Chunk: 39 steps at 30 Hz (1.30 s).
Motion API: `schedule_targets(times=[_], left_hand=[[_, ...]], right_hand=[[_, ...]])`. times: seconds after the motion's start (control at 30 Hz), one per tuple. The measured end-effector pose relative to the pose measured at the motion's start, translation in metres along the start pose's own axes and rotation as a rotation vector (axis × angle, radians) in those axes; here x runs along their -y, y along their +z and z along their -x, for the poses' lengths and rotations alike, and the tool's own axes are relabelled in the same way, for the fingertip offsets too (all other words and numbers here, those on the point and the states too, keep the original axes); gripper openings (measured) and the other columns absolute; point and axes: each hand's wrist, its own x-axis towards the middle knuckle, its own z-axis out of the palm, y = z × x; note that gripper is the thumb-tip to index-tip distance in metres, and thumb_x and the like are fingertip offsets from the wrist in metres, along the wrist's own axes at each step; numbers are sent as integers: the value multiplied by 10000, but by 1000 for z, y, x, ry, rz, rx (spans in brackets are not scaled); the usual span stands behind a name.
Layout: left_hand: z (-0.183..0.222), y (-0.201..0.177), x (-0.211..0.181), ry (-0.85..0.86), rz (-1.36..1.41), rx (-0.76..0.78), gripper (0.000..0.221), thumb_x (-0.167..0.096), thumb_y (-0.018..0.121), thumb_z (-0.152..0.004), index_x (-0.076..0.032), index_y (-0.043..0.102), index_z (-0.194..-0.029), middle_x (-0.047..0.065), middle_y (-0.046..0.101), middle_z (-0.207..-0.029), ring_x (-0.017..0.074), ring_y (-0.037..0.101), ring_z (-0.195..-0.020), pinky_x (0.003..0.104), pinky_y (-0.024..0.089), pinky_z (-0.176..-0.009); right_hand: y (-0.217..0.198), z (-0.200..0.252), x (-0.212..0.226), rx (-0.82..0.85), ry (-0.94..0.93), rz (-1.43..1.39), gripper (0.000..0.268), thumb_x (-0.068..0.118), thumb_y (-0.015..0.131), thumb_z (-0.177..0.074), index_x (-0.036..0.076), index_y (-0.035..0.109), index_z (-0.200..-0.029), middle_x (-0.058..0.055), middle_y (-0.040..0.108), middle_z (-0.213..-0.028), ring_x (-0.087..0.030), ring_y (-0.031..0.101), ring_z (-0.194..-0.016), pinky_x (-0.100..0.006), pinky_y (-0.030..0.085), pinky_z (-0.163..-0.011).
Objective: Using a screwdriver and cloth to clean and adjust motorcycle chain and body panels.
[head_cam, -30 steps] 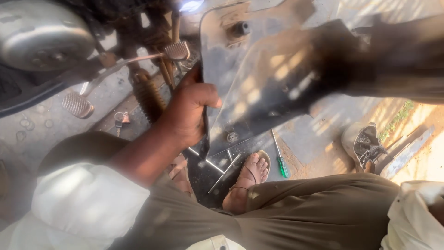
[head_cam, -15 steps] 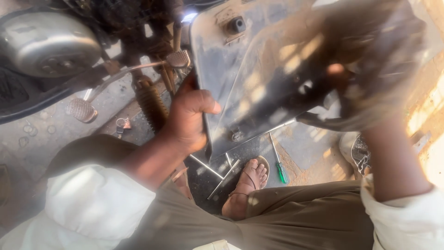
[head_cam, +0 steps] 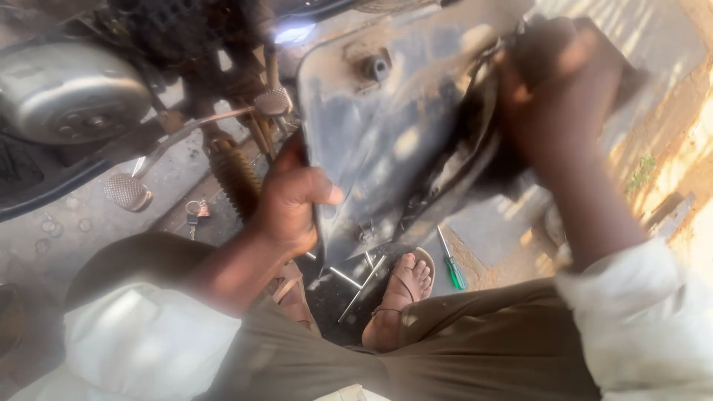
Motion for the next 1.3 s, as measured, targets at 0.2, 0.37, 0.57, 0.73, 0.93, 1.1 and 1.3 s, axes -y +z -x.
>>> schedule_targets(times=[0.2, 0.37, 0.57, 0.73, 0.93, 1.1, 1.3], left_hand=[[-3, 4, 0, -97, -92, -68, 737, -84, 581, -594, 47, 573, -1319, 87, 579, -986, 162, 554, -755, 276, 487, -552], [3, 12, -13, -52, -8, 16, 763, -68, 594, -585, 34, 528, -1339, 110, 592, -1072, 278, 616, -1035, 378, 579, -919], [1, 20, -13, -4, -256, 110, 849, -57, 557, -571, 2, 539, -1418, 135, 613, -1191, 264, 621, -1162, 364, 579, -988], [7, 32, -23, -64, -286, -5, 906, -12, 547, -523, -23, 508, -1428, 132, 606, -1168, 261, 611, -1072, 377, 588, -802], [3, 26, -24, -65, -195, 11, 913, -44, 540, -546, 8, 509, -1457, 148, 622, -1142, 263, 628, -1014, 370, 602, -802], [7, 15, -19, -134, -57, 0, 893, -65, 541, -568, 17, 487, -1456, 154, 626, -1193, 258, 646, -1046, 360, 587, -870], [6, 20, -23, -23, -138, -60, 896, -74, 571, -556, 5, 481, -1444, 112, 599, -1150, 226, 639, -1044, 327, 596, -891]], right_hand=[[3, 21, 64, -288, -187, -708, 210, 16, 736, -929, 27, 633, -1111, -125, 659, -938, -254, 597, -732, -385, 531, -709], [13, 6, -17, -364, 359, -603, 213, 52, 825, -989, 38, 646, -1101, -94, 704, -1009, -228, 665, -859, -370, 550, -758], [-7, 9, 42, -457, 98, -635, 389, 40, 880, -885, -25, 634, -1179, -159, 655, -1127, -319, 666, -970, -418, 583, -871], [-5, 3, 24, -375, -150, -450, 339, 53, 845, -870, 22, 699, -1175, -190, 618, -1188, -318, 639, -1033, -452, 549, -842], [1, 6, 34, -349, 24, -250, 414, 31, 798, -813, 43, 708, -1217, -217, 585, -1198, -381, 528, -1134, -502, 499, -957], [3, 12, 45, -126, 35, -1019, 531, 54, 674, -832, 51, 621, -1360, -173, 550, -1080, -308, 591, -1052, -450, 545, -935], [9, 7, 32, -206, 65, -252, 263, 62, 798, -892, 99, 719, -1140, -148, 683, -1092, -380, 635, -929, -476, 505, -757]])
